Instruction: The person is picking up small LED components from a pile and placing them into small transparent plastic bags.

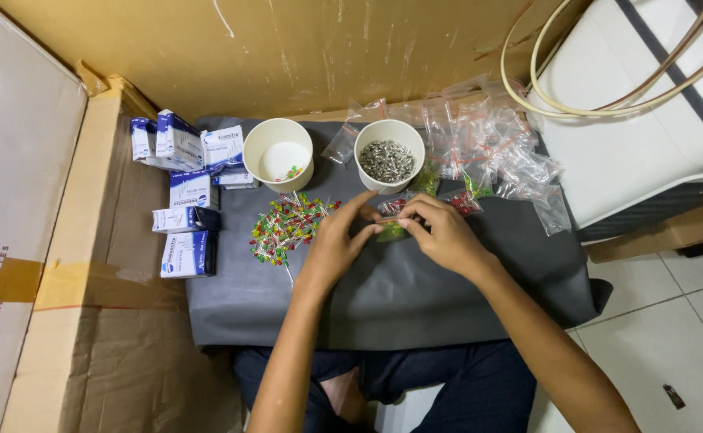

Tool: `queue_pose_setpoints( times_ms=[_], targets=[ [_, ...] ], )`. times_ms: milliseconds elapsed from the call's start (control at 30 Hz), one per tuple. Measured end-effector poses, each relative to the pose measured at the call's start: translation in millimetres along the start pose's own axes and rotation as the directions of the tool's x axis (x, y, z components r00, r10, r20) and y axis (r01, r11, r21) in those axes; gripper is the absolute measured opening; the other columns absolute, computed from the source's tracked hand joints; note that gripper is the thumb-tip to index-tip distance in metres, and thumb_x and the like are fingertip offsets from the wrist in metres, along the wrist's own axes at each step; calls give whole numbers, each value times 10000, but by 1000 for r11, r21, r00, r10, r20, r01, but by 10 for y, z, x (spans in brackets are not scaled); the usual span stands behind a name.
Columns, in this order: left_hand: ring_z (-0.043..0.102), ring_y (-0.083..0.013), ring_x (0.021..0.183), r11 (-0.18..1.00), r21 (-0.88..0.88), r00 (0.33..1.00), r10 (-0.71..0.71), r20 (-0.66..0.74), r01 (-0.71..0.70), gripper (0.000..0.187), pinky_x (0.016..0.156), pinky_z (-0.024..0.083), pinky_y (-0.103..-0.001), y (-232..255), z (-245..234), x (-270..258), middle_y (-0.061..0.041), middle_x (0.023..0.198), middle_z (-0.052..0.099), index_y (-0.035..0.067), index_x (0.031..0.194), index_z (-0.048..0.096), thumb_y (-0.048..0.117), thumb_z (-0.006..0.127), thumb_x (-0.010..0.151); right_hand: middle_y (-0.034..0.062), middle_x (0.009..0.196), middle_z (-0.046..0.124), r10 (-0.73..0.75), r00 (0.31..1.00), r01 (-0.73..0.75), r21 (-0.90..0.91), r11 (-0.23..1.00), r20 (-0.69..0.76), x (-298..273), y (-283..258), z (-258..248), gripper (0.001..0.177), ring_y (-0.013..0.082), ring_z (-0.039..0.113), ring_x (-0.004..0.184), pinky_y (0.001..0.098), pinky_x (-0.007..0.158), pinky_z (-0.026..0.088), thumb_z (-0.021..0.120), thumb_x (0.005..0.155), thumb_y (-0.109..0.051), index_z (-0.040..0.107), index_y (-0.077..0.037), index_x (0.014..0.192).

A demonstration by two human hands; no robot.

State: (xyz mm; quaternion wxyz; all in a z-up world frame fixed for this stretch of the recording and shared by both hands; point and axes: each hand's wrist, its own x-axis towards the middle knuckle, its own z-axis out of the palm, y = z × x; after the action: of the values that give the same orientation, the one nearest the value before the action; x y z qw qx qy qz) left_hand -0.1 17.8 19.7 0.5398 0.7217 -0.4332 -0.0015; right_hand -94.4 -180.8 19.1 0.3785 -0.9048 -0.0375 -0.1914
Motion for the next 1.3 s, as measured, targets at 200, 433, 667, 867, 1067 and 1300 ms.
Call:
queue_pose_setpoints(
  times_ms=[200,433,667,867,1067,1300],
  targets=[
    [731,-300,895,999,39,1000,10,-12,-9,505,864,555,-427,-9,24,-8,-99,919,784,65,1326,654,5,776,840,75,918,727,-29,1000,30,37,999,-2,-11,-50,36,97,275,726,848,365,722,583,716,898,-6,732,-51,982],
    [716,-282,878,996,75,997,58,-50,-55,484,845,554,-405,-75,91,-40,-86,899,781,67,1307,667,2,774,840,49,878,730,-67,996,70,48,996,-62,-21,-62,71,82,251,722,818,353,732,577,734,890,2,754,-68,927],
    [705,-256,905,988,118,988,113,-106,-100,451,844,552,-384,-102,203,-45,-69,908,775,71,1275,684,14,788,839,35,877,726,-50,992,53,29,998,-112,-83,-11,73,86,243,722,817,351,717,579,733,904,-21,766,-88,948],
    [710,-267,909,991,75,985,123,-122,-115,432,839,559,-390,10,386,56,-79,931,773,71,1251,703,46,809,833,25,897,727,-6,988,11,32,999,-154,-141,98,-93,90,219,726,830,328,705,580,734,922,-49,775,-101,983],
    [714,-237,848,987,73,969,156,-191,-144,387,796,569,-359,47,806,344,-56,901,765,97,1226,709,57,802,852,61,928,738,35,963,-36,1,999,-267,-196,288,-372,115,246,741,840,339,708,598,745,934,-50,773,-83,1041],
    [580,-512,1219,980,40,951,198,-237,-194,401,1058,464,-565,312,1182,495,-324,1273,623,-90,1357,562,-20,639,970,243,1279,602,143,902,-104,117,988,-407,-257,640,-450,358,369,716,1035,448,818,604,694,968,-14,591,35,1307]
  ],
)
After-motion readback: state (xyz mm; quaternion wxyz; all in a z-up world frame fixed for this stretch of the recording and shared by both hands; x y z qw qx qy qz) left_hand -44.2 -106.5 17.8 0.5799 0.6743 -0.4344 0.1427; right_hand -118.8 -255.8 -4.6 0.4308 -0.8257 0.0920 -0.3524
